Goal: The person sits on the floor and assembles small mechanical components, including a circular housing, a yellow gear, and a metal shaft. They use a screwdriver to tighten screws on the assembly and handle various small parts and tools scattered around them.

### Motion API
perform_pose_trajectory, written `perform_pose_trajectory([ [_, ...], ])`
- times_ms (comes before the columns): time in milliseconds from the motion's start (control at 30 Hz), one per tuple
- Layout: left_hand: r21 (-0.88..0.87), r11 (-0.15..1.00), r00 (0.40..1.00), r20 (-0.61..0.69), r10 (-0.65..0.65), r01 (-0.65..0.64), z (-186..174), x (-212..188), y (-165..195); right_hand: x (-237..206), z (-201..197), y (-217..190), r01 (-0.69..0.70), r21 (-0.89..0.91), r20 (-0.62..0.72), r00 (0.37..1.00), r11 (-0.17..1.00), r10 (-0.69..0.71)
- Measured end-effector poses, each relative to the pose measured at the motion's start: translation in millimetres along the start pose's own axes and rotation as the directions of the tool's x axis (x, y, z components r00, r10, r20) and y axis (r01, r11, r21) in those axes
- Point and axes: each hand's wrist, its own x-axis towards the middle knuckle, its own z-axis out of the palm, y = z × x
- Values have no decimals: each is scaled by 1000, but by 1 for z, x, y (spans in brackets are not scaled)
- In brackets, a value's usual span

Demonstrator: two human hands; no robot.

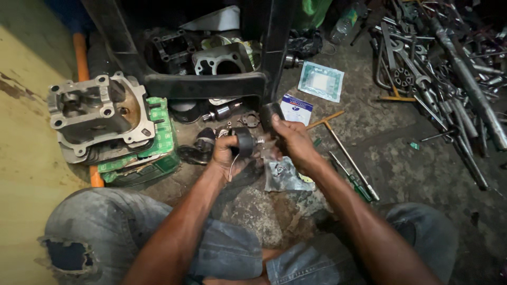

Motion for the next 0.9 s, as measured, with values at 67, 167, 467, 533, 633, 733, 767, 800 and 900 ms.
perform_pose_trajectory([
  [67, -65, 998, 1000, -4, 22, -22, 1, 1, -3, -1, -1, -3, 55, 33, -16, 998, 998, -55],
  [167, -94, 995, 999, -18, 36, -37, -2, 1, -2, -3, 0, -13, 92, 27, -83, 992, 995, -90],
  [467, -118, 992, 999, -3, 39, -39, 2, -2, 2, -15, 6, -26, 81, 59, 17, 997, 995, -82],
  [533, -111, 992, 998, -10, 54, -55, 5, -3, 3, -12, 4, -26, 60, 45, -44, 997, 997, -58],
  [633, -101, 994, 999, 21, 42, -40, 5, -3, 1, -10, 1, -23, -62, 56, -27, 998, 997, 64],
  [733, -105, 994, 999, 4, 37, -36, 1, -2, 1, -8, -4, -23, 2, 16, 6, 1000, 1000, -2],
  [767, -109, 993, 999, -31, 40, -43, -1, -1, 2, -5, -9, -27, 56, -11, -60, 997, 998, -56],
  [800, -115, 992, 997, -66, 45, -53, -3, 0, 3, -3, -13, -30, 107, -43, -123, 986, 993, -111],
  [900, -139, 989, 994, 83, 70, -58, -1, 4, 2, -5, -18, -33, 123, -29, -154, 980, 992, -126],
])
